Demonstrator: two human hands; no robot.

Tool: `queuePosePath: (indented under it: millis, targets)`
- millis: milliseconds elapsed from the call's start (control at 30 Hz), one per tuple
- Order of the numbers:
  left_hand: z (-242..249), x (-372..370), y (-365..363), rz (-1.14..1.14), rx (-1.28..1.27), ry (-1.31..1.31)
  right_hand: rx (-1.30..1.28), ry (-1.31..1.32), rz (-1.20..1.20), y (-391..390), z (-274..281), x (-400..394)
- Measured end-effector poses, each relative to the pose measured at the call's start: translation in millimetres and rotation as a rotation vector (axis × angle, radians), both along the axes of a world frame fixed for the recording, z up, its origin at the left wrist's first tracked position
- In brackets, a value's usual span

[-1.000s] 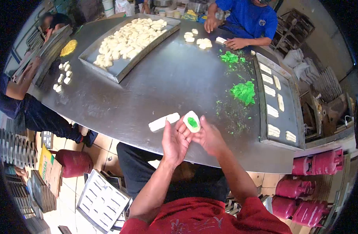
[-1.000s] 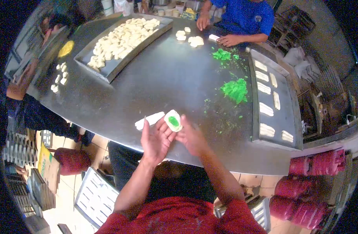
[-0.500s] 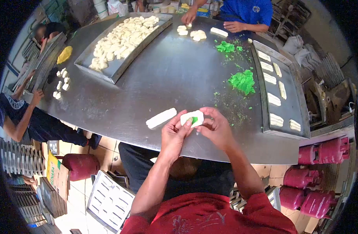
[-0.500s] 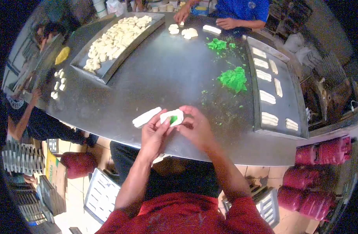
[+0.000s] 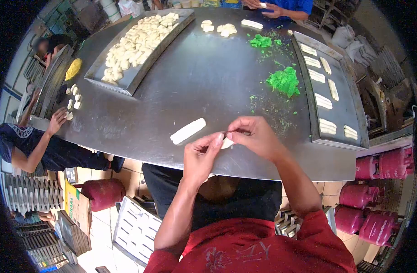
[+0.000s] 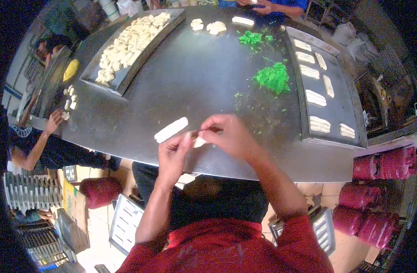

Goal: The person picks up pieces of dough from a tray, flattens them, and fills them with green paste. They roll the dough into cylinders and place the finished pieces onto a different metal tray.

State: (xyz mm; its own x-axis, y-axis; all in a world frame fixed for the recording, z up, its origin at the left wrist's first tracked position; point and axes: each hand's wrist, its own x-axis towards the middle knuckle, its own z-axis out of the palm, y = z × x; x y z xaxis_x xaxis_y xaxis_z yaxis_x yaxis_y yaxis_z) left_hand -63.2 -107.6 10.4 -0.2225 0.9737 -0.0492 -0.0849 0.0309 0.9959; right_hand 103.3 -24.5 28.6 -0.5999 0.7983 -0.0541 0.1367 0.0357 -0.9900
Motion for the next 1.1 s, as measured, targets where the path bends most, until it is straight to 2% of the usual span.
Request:
queuePosePath:
  millis: [33, 100, 167, 233, 300, 333, 467, 533, 567, 600, 633, 667, 700, 733, 800, 900, 933, 967, 1100]
  targets:
    - [2, -2, -2, 0.0, -0.006, 0.001, -0.128, 0.039, 0.002, 0, 2, -4]
    - [9, -7, -7, -0.011, 0.032, 0.195, -0.104, 0.021, 0.083, 6, 2, -9]
    - [10, -13, -12, 0.008, 0.006, 0.21, -0.08, 0.006, 0.165, 13, 9, -18]
    - [10, -20, -17, 0.026, -0.02, 0.223, -0.385, -0.096, 0.265, 17, 26, -30]
    - [11, -25, -20, -0.007, -0.168, 0.191, -0.481, -0.067, 0.292, 25, 14, -37]
    - [10, -26, -21, -0.006, -0.168, 0.188, -0.573, -0.035, 0.319, 29, 7, -41]
    - [-5, -33, -21, 0.045, -0.208, 0.148, -0.633, -0.097, 0.383, 40, -11, -51]
    - [-34, -39, -15, 0.009, -0.253, -0.052, -0.55, -0.297, 0.405, 43, -20, -58]
    - [-52, -41, -11, 0.0, -0.271, -0.127, -0.561, -0.293, 0.395, 41, -27, -61]
    - [-52, -42, -10, -0.011, -0.283, -0.127, -0.469, -0.461, 0.374, 38, -33, -66]
    - [-53, -41, -9, -0.014, -0.374, 0.056, -0.376, -0.63, 0.354, 35, -40, -69]
    - [-55, -40, -9, -0.018, -0.465, 0.238, -0.394, -0.633, 0.35, 27, -50, -74]
    - [-63, -39, -10, 0.017, -0.485, 0.422, -0.048, -0.832, 0.269, 13, -54, -81]
    - [-68, -40, -14, 0.017, -0.498, 0.415, 0.317, -1.009, 0.187, 6, -54, -86]
    - [-72, -48, -28, 0.124, -0.215, 1.161, 0.286, -1.005, 0.202, 9, -49, -62]
    - [-83, -59, -39, 0.145, -0.117, 1.243, 0.37, -1.05, 0.102, 20, -55, -40]
    - [-86, -64, -40, 0.118, -0.028, 1.286, 0.364, -1.073, 0.159, 27, -51, -36]
    - [-91, -71, -40, 0.104, 0.049, 1.218, 0.356, -1.095, 0.212, 31, -48, -34]
    - [-77, -73, -29, 0.043, -0.074, 1.127, 0.315, -1.079, 0.083, 30, -60, -40]
